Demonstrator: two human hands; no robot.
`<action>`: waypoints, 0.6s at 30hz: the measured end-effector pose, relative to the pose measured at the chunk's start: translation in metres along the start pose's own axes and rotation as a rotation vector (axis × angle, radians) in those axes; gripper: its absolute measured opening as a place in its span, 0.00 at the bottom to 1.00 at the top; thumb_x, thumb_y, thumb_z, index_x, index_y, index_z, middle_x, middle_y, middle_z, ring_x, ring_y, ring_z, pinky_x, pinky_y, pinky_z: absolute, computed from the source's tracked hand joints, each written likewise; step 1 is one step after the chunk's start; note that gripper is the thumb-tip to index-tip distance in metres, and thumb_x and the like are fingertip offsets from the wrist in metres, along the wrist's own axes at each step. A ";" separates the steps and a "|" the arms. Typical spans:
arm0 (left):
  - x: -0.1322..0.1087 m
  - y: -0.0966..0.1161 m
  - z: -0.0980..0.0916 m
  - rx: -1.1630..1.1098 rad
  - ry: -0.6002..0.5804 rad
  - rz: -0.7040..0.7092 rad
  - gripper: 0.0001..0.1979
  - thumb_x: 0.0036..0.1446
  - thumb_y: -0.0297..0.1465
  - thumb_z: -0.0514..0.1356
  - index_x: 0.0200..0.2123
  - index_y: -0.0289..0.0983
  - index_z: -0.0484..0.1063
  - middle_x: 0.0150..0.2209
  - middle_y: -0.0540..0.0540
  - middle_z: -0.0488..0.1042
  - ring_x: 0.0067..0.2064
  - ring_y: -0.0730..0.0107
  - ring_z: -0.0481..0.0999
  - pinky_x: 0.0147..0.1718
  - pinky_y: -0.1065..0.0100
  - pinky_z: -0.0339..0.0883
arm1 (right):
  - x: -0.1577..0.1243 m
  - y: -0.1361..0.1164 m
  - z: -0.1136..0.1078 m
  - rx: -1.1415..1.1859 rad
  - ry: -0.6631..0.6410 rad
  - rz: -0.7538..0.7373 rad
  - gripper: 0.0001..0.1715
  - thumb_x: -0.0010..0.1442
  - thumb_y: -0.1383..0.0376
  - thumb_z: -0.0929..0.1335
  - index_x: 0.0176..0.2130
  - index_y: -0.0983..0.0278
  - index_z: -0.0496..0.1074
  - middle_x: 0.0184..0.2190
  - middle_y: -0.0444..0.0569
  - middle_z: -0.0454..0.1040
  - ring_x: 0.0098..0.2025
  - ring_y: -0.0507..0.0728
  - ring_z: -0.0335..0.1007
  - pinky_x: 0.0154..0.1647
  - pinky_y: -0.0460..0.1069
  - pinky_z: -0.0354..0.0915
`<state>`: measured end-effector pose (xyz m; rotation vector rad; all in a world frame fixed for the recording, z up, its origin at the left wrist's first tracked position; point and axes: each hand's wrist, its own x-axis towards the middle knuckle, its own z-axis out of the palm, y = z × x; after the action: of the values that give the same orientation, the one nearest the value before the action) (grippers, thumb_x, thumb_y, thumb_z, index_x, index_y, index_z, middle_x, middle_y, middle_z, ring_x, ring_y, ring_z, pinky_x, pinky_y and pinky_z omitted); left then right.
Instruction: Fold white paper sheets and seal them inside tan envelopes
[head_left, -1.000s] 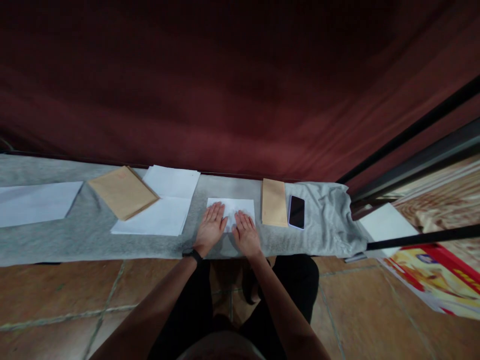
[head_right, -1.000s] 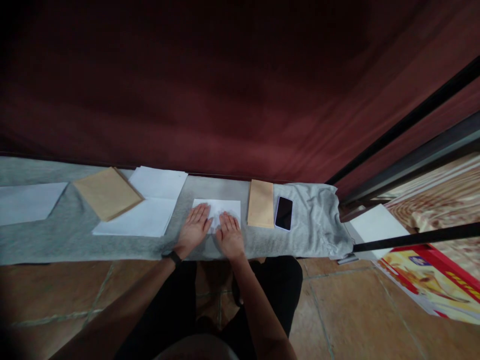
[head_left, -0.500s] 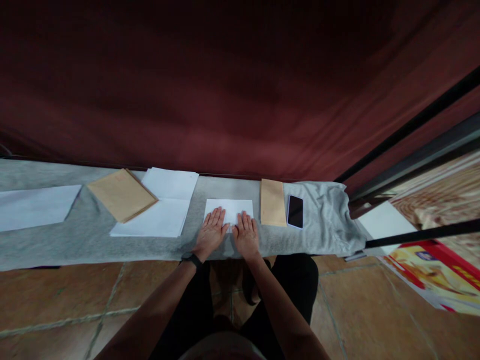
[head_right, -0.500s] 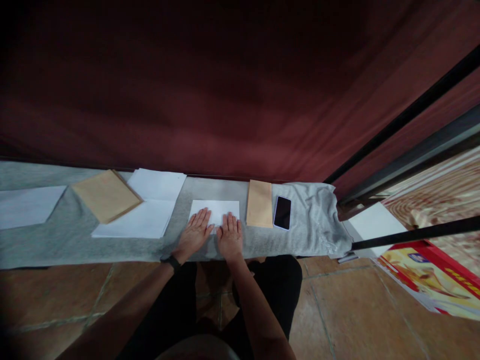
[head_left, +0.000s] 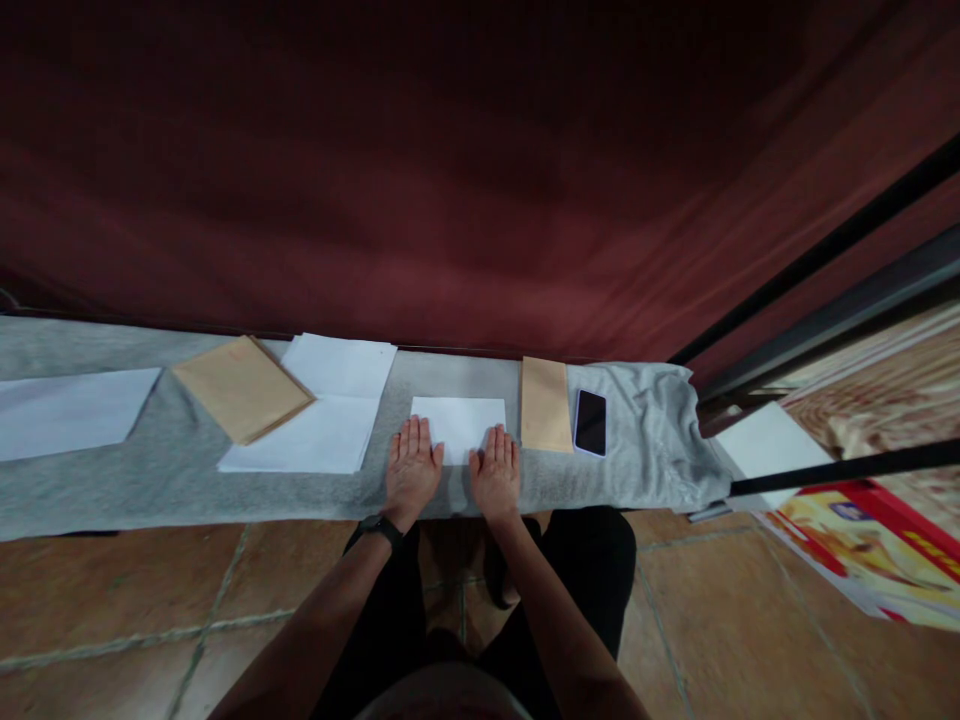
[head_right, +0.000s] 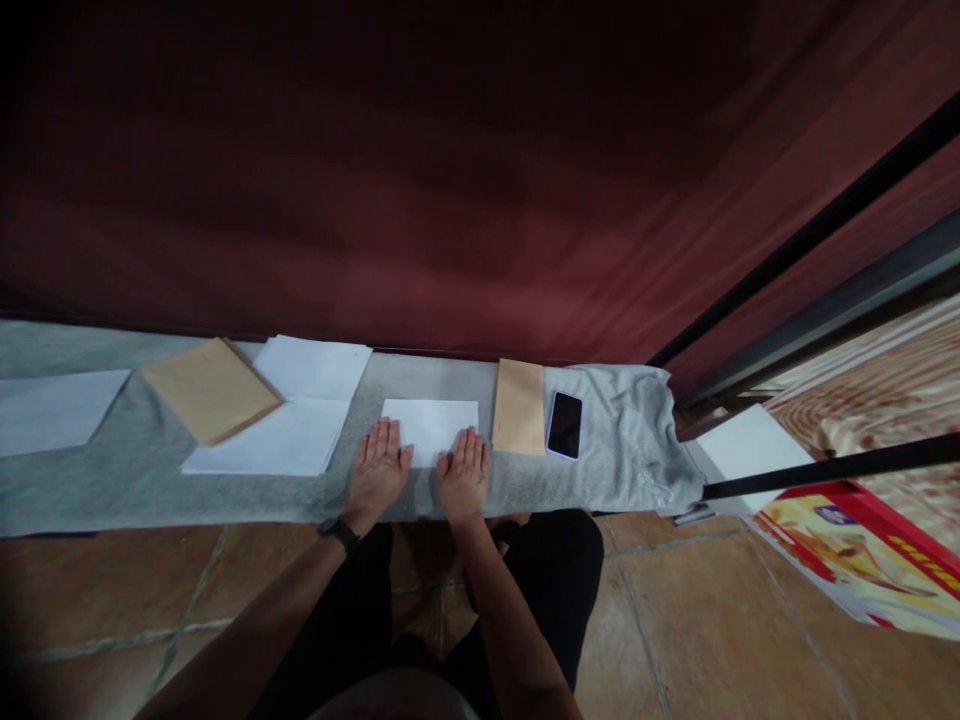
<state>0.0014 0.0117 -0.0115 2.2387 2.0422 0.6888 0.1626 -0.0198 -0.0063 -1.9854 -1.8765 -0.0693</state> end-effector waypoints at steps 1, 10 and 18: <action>0.000 0.000 -0.001 -0.008 0.002 -0.005 0.33 0.70 0.38 0.45 0.72 0.25 0.52 0.72 0.29 0.53 0.74 0.47 0.51 0.70 0.42 0.49 | 0.000 0.000 0.000 0.006 0.004 0.005 0.35 0.74 0.60 0.59 0.71 0.77 0.54 0.70 0.68 0.58 0.73 0.68 0.53 0.71 0.64 0.53; 0.000 -0.010 -0.009 -0.051 0.033 -0.027 0.29 0.70 0.31 0.43 0.69 0.28 0.59 0.69 0.32 0.62 0.73 0.51 0.56 0.69 0.45 0.54 | -0.002 0.007 -0.002 0.071 0.032 0.045 0.32 0.73 0.65 0.57 0.72 0.73 0.55 0.70 0.64 0.60 0.73 0.65 0.53 0.71 0.64 0.54; -0.016 0.002 -0.022 -0.107 -0.110 0.263 0.27 0.71 0.33 0.44 0.70 0.35 0.59 0.71 0.41 0.61 0.73 0.61 0.56 0.70 0.52 0.57 | -0.008 0.011 -0.017 0.186 -0.070 -0.302 0.29 0.74 0.64 0.58 0.69 0.67 0.62 0.70 0.54 0.63 0.73 0.59 0.53 0.73 0.59 0.52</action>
<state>-0.0044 -0.0100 0.0042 2.4463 1.6403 0.6549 0.1767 -0.0328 0.0039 -1.5911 -2.1294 0.0879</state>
